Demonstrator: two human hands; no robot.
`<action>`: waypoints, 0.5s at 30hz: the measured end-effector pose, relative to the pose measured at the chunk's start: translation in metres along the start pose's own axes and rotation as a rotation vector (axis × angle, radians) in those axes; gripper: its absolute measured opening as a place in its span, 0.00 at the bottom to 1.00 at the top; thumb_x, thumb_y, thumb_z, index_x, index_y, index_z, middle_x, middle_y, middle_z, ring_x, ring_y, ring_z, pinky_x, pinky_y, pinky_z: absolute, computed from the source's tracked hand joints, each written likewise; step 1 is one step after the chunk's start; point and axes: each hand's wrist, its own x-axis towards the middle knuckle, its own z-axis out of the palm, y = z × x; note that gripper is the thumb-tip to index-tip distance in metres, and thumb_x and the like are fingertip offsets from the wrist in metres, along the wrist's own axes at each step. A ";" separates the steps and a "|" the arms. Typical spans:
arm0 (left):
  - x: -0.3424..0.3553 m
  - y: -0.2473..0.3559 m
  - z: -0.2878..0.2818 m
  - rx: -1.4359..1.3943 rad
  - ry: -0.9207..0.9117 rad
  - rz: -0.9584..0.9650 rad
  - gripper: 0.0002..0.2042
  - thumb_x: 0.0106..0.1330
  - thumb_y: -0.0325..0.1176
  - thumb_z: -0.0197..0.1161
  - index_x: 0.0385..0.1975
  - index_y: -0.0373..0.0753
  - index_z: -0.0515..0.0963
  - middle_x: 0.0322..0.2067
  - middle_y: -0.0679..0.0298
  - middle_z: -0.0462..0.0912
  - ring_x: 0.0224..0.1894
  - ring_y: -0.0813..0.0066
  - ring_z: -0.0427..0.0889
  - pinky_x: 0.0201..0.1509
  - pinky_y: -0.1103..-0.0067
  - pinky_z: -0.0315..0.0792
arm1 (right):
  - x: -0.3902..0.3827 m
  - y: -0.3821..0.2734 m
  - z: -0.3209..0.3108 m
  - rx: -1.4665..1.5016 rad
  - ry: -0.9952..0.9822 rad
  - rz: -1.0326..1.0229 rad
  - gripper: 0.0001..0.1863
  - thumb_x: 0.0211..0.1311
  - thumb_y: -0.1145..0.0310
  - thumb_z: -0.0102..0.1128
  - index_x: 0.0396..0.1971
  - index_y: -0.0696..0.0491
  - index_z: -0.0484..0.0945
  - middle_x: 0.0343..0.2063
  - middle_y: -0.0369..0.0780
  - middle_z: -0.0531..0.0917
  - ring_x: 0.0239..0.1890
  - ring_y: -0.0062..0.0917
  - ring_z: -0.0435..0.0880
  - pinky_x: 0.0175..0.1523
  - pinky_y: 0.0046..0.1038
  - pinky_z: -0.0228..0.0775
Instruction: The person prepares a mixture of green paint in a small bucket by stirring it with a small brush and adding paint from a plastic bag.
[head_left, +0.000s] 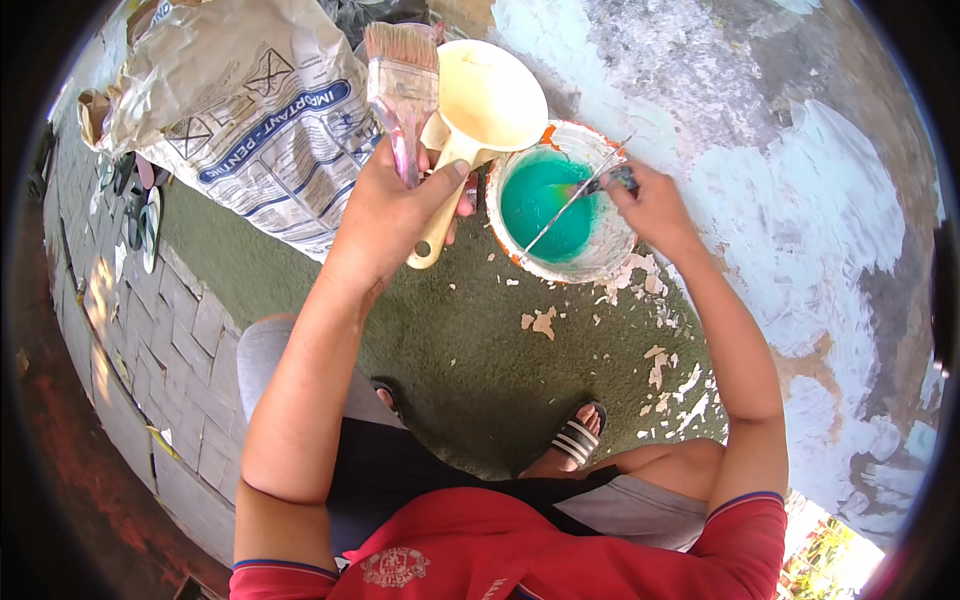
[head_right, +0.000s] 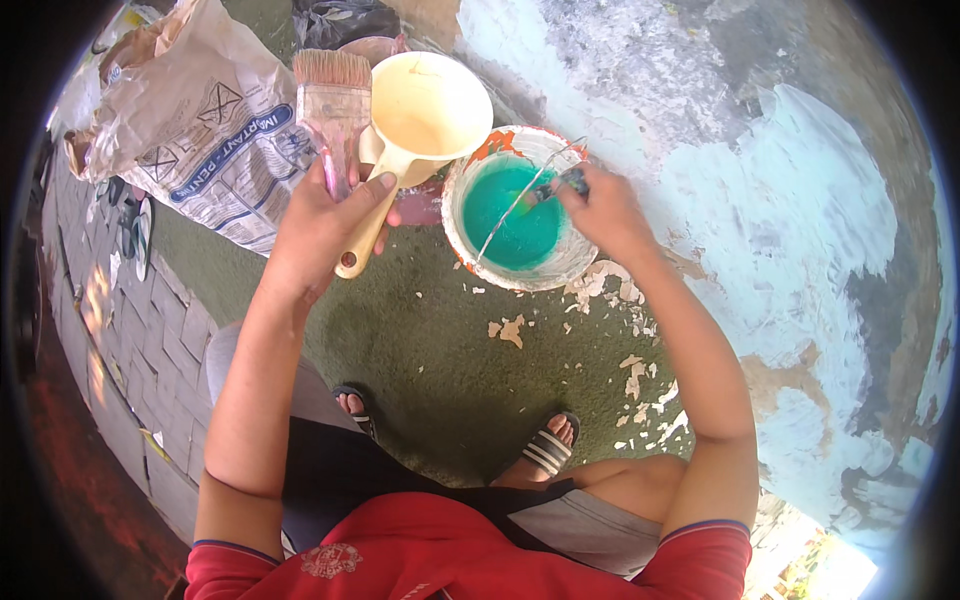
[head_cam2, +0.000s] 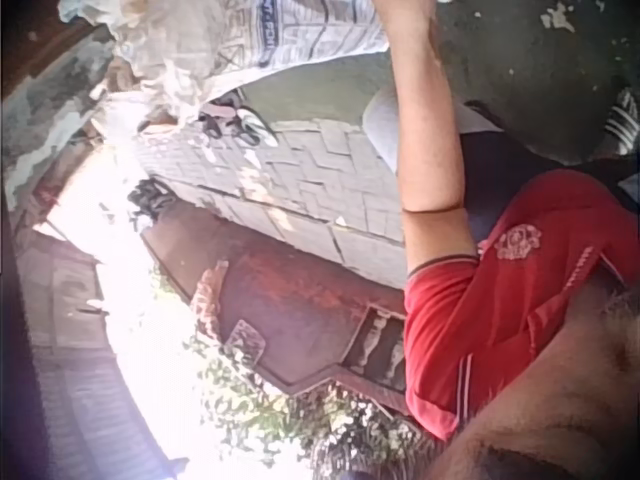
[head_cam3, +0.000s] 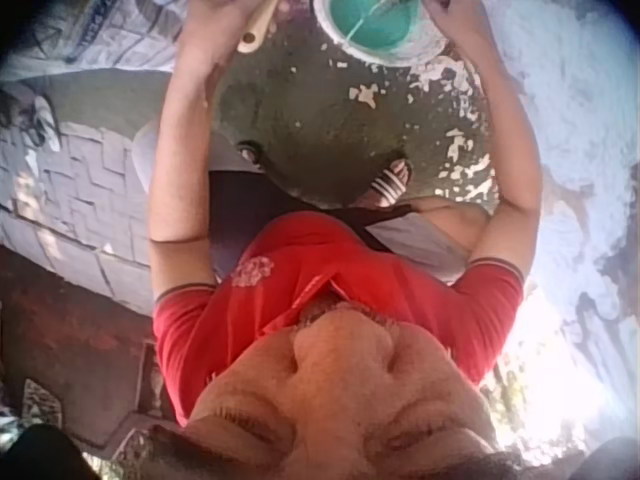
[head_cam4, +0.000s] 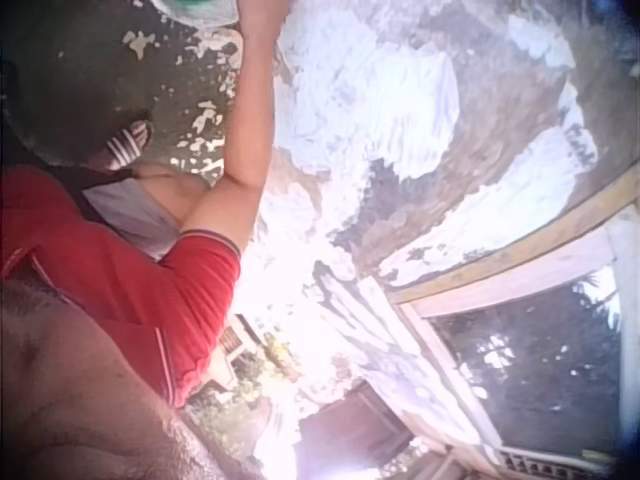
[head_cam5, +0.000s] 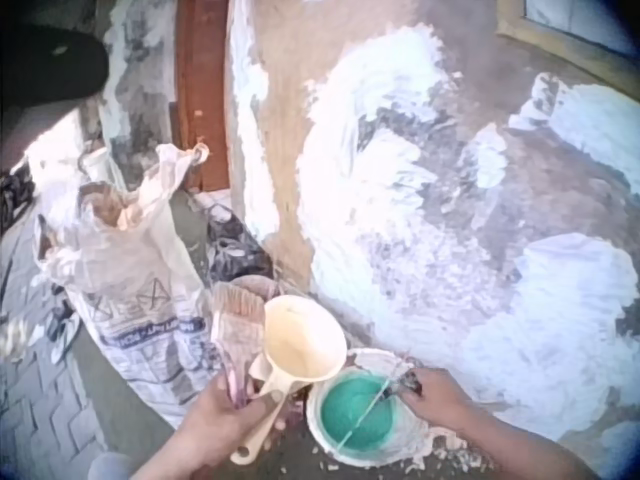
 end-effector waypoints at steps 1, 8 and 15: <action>0.000 0.000 0.000 0.000 -0.003 0.004 0.14 0.67 0.27 0.62 0.48 0.29 0.69 0.32 0.61 0.80 0.28 0.77 0.82 0.22 0.80 0.76 | 0.001 0.000 -0.007 0.032 0.016 0.016 0.20 0.64 0.55 0.61 0.36 0.60 0.80 0.22 0.49 0.81 0.25 0.37 0.80 0.35 0.36 0.71; 0.002 -0.001 -0.001 0.017 -0.009 0.021 0.14 0.67 0.28 0.62 0.47 0.28 0.70 0.30 0.61 0.79 0.26 0.77 0.82 0.22 0.80 0.76 | -0.002 -0.001 -0.046 0.052 0.093 0.080 0.19 0.64 0.54 0.63 0.33 0.58 0.80 0.18 0.39 0.78 0.22 0.21 0.75 0.30 0.27 0.66; 0.005 -0.005 0.000 0.032 0.004 0.032 0.14 0.67 0.29 0.62 0.47 0.27 0.70 0.29 0.61 0.79 0.26 0.77 0.82 0.22 0.80 0.75 | -0.005 0.003 -0.073 0.167 0.088 0.063 0.16 0.65 0.56 0.63 0.36 0.56 0.81 0.22 0.33 0.81 0.23 0.14 0.76 0.30 0.22 0.66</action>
